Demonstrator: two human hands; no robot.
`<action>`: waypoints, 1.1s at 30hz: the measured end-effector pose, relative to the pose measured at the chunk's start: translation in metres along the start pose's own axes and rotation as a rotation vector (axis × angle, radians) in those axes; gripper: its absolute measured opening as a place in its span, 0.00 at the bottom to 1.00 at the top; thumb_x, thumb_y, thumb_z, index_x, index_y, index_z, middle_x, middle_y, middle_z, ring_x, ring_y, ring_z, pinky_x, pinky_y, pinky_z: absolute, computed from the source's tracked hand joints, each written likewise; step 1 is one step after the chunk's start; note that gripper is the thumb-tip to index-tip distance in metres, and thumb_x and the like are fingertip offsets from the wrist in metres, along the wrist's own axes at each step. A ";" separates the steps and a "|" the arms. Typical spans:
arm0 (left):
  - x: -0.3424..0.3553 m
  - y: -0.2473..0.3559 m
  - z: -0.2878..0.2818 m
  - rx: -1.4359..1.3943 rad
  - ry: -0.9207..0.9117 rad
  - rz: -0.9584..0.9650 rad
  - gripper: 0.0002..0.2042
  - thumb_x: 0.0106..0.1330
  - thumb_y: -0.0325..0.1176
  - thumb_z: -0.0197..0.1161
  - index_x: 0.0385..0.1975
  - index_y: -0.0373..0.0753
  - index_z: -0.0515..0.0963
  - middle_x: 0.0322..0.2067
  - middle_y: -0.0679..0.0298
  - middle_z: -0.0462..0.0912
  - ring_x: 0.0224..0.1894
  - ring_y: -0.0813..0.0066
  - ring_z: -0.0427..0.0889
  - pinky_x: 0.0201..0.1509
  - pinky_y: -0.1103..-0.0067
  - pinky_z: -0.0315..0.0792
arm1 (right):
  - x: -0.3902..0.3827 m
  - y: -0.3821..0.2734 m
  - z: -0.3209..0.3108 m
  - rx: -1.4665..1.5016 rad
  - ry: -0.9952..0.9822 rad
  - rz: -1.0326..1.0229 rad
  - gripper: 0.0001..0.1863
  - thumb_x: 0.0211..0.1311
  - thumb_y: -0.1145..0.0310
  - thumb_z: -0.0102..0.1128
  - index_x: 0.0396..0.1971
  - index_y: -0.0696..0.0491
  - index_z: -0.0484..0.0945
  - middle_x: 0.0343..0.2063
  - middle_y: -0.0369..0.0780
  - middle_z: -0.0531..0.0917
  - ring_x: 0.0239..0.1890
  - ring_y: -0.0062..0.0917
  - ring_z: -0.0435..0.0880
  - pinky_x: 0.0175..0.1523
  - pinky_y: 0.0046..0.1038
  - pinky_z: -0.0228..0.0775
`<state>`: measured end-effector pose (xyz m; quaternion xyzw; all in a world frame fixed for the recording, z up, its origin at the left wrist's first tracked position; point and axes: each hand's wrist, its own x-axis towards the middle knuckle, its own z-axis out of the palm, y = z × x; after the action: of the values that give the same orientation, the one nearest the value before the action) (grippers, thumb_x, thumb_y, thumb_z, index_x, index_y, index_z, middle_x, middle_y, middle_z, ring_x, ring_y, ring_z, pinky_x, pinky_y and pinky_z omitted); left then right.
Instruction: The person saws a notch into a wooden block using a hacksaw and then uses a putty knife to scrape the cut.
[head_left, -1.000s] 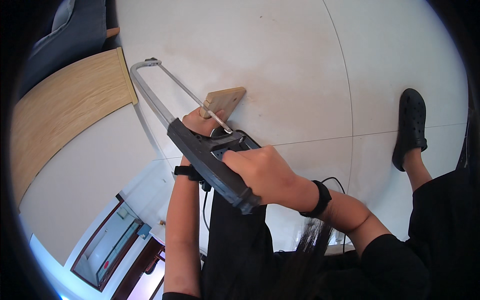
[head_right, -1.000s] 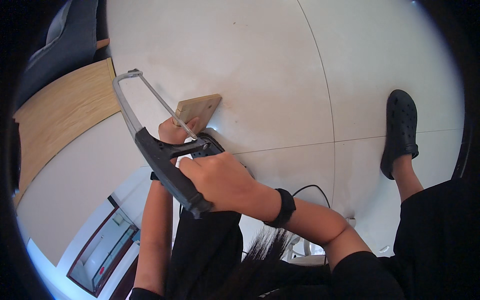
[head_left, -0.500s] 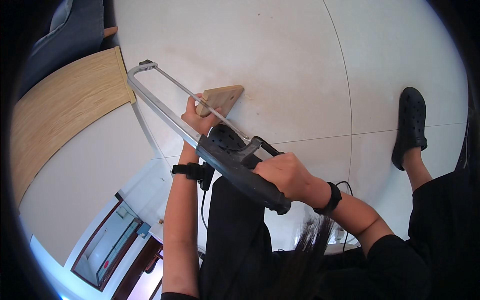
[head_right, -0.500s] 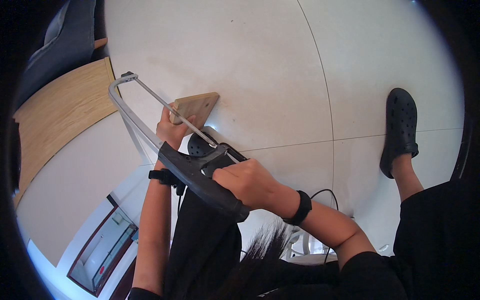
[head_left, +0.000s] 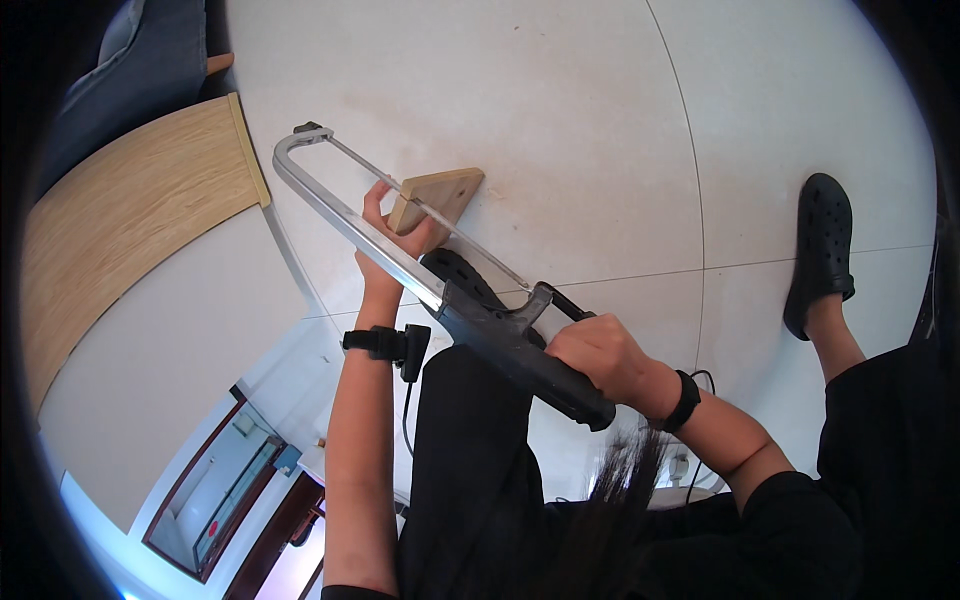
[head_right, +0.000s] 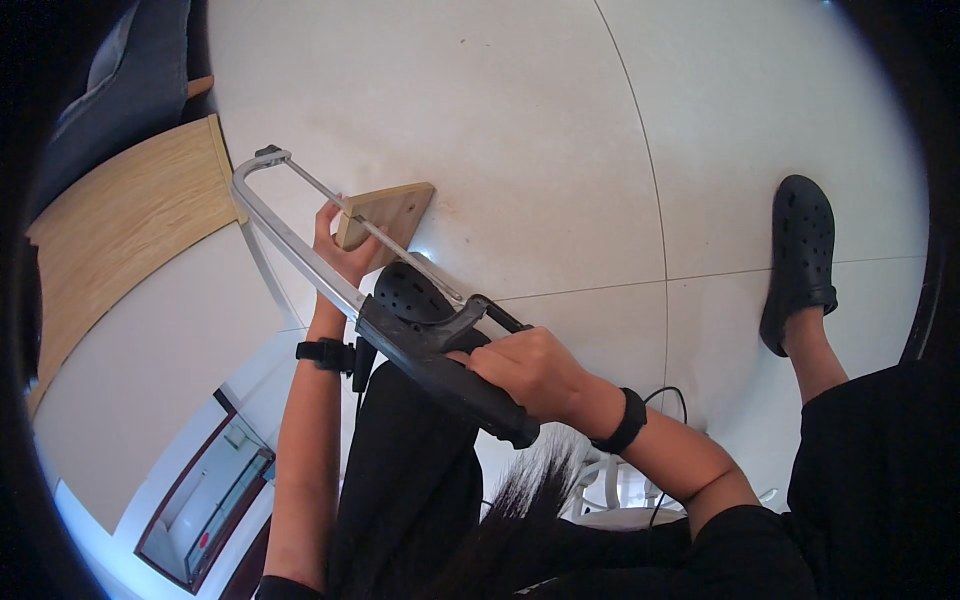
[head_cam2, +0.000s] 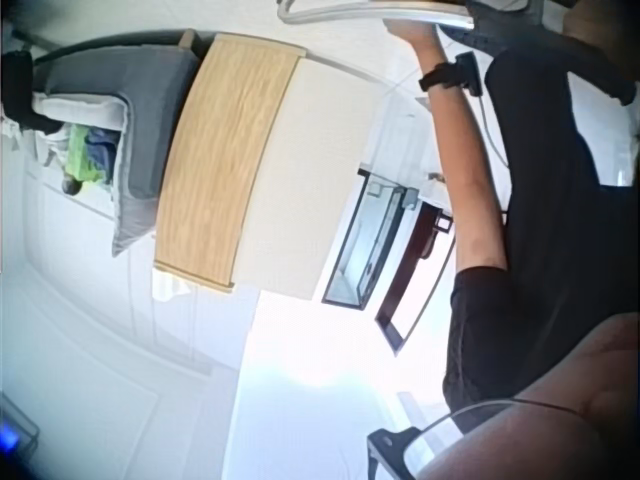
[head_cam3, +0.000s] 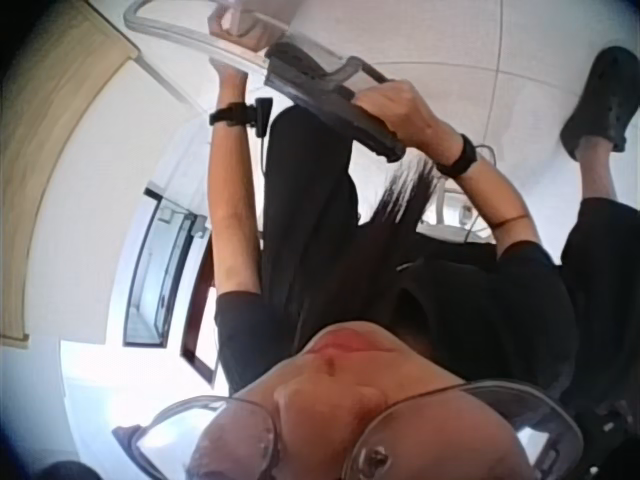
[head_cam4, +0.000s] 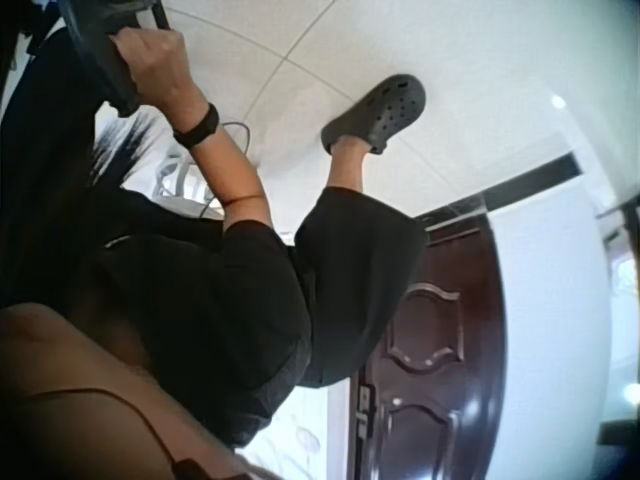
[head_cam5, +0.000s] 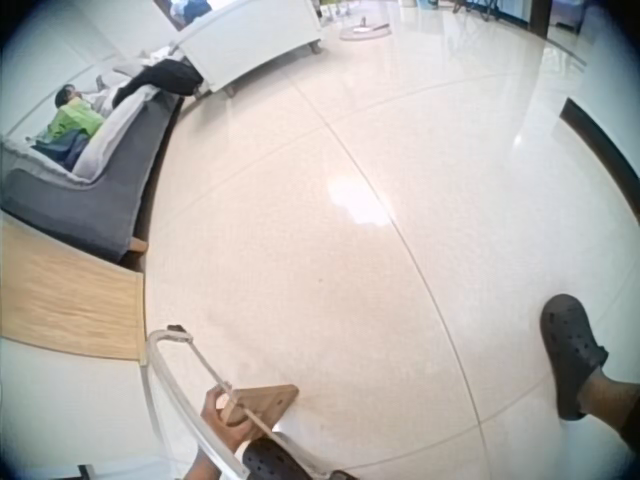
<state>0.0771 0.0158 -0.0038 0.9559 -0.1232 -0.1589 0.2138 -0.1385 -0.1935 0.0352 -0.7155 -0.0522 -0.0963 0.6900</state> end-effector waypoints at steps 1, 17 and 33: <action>-0.001 0.000 0.000 -0.028 -0.002 -0.001 0.34 0.48 0.38 0.76 0.54 0.33 0.67 0.38 0.53 0.83 0.38 0.65 0.85 0.42 0.74 0.79 | -0.003 0.002 0.000 0.001 -0.007 0.006 0.04 0.47 0.73 0.59 0.22 0.56 0.74 0.15 0.40 0.74 0.17 0.34 0.76 0.22 0.30 0.67; -0.021 0.011 0.004 0.054 -0.143 -0.032 0.15 0.57 0.44 0.66 0.35 0.40 0.82 0.23 0.57 0.82 0.27 0.62 0.81 0.37 0.75 0.74 | 0.031 0.016 0.019 0.009 0.027 -0.034 0.08 0.49 0.74 0.60 0.26 0.55 0.69 0.16 0.40 0.74 0.19 0.35 0.78 0.24 0.32 0.68; -0.002 0.014 -0.008 0.080 -0.140 -0.208 0.21 0.49 0.45 0.72 0.36 0.34 0.83 0.27 0.59 0.85 0.29 0.74 0.83 0.38 0.78 0.76 | -0.053 0.010 -0.028 -0.065 -0.108 -0.032 0.06 0.44 0.73 0.59 0.23 0.55 0.73 0.15 0.39 0.71 0.17 0.33 0.75 0.21 0.32 0.66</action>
<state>0.0754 0.0070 0.0100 0.9578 -0.0445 -0.2417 0.1490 -0.1902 -0.2185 0.0153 -0.7409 -0.0978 -0.0702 0.6608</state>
